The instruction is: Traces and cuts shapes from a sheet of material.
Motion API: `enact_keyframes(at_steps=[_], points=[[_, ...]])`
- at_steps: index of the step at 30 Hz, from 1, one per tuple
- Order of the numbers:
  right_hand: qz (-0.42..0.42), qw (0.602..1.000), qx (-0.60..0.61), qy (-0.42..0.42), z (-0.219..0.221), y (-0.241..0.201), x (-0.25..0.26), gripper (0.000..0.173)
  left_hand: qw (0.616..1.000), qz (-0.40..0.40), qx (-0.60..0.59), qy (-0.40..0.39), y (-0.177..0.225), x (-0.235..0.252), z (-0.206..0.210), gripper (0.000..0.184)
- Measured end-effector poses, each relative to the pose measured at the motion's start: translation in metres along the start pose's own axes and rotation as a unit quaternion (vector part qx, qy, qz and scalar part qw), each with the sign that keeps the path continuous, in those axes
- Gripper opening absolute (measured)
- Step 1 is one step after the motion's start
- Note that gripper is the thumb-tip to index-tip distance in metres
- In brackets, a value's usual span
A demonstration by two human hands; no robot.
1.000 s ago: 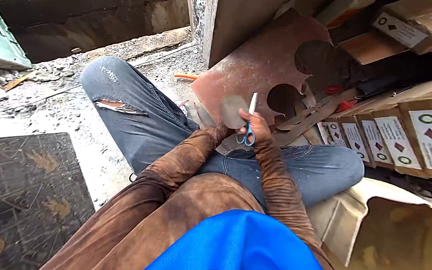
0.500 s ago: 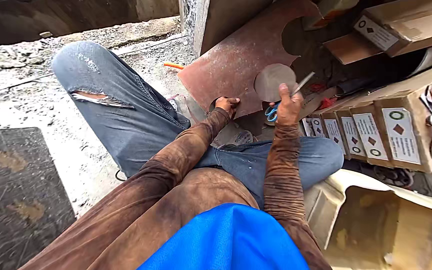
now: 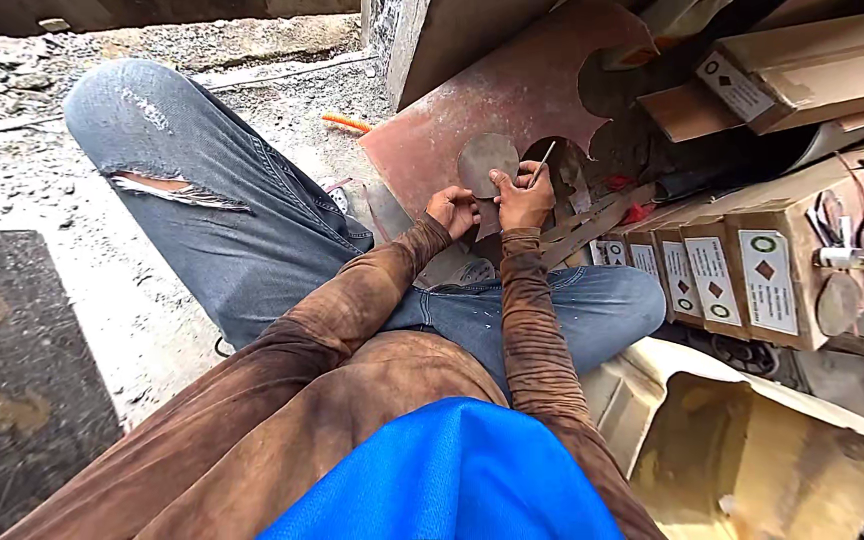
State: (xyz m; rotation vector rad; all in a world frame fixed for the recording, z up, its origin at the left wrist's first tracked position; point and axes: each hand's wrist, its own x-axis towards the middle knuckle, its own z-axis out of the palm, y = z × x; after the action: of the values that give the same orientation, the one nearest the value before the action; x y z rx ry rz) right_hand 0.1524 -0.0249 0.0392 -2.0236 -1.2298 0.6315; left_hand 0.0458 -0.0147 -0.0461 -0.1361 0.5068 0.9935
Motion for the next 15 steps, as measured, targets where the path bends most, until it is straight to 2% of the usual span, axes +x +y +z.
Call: enact_keyframes(at_steps=[5,6,9,15], points=[[-0.020,0.999,-0.042,-0.006,0.001,0.003,0.000,0.051,0.998,-0.030,-0.005,-0.050,0.008,0.000,-0.001,0.061],[-0.029,0.998,-0.061,-0.003,0.001,0.003,0.000,0.051,0.998,-0.030,0.005,-0.051,0.008,0.001,-0.002,0.065],[-0.053,0.992,-0.116,0.008,-0.002,0.000,0.002,0.052,0.998,-0.029,0.033,-0.045,0.008,0.000,0.001,0.063],[-0.019,0.990,-0.141,0.005,-0.006,-0.012,0.019,0.055,0.998,0.006,0.052,-0.046,0.006,0.001,0.001,0.044]])
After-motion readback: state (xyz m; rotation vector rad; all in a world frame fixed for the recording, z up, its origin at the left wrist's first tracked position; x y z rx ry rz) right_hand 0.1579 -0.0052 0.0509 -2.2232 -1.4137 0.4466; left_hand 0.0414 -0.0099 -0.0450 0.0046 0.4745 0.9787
